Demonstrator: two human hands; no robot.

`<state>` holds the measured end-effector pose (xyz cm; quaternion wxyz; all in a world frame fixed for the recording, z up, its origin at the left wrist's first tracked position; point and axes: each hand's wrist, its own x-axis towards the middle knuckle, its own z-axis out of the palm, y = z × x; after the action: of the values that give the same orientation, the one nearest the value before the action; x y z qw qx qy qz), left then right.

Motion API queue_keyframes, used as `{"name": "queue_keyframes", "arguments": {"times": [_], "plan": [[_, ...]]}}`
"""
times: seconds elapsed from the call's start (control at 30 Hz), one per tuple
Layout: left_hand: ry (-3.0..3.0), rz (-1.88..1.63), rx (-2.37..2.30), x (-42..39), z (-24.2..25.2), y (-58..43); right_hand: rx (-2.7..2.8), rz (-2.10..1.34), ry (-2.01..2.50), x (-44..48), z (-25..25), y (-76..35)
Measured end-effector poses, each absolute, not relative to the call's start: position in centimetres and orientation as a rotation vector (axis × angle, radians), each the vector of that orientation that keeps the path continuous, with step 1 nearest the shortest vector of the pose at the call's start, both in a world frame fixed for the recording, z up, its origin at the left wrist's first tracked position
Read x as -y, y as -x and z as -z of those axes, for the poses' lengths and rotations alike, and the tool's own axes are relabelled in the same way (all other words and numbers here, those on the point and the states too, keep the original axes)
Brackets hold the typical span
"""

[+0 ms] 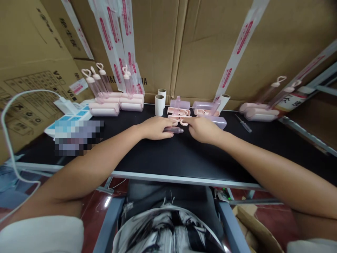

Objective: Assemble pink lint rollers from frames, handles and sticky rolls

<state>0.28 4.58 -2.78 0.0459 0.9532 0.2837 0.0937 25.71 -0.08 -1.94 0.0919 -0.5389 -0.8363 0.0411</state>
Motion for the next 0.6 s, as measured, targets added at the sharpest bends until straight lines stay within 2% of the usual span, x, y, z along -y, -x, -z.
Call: {"name": "queue_keyframes", "arguments": {"times": [0.13, 0.2, 0.3, 0.5, 0.6], "plan": [[-2.946, -0.257, -0.951, -2.6, 1.9, -1.3, 2.246, -0.591, 1.151, 1.0, 2.1, -25.8], [-2.924, -0.268, -1.016, -1.6, 1.5, -1.7, 2.25, -0.702, 1.046, 1.7, 2.3, -25.7], [-2.882, -0.326, -1.073, -0.9, 1.0, -1.4, 2.268, -0.705, 1.081, 2.3, 2.4, -26.2], [-2.979, -0.357, -0.993, -1.4, 0.8, 0.7, 2.127, -1.213, 1.243, 2.2, 1.2, -28.9], [-3.071, -0.275, -0.88, -0.6, 1.5, -0.1, 2.319, -1.189, 1.107, 2.8, 0.9, -28.9]]}}
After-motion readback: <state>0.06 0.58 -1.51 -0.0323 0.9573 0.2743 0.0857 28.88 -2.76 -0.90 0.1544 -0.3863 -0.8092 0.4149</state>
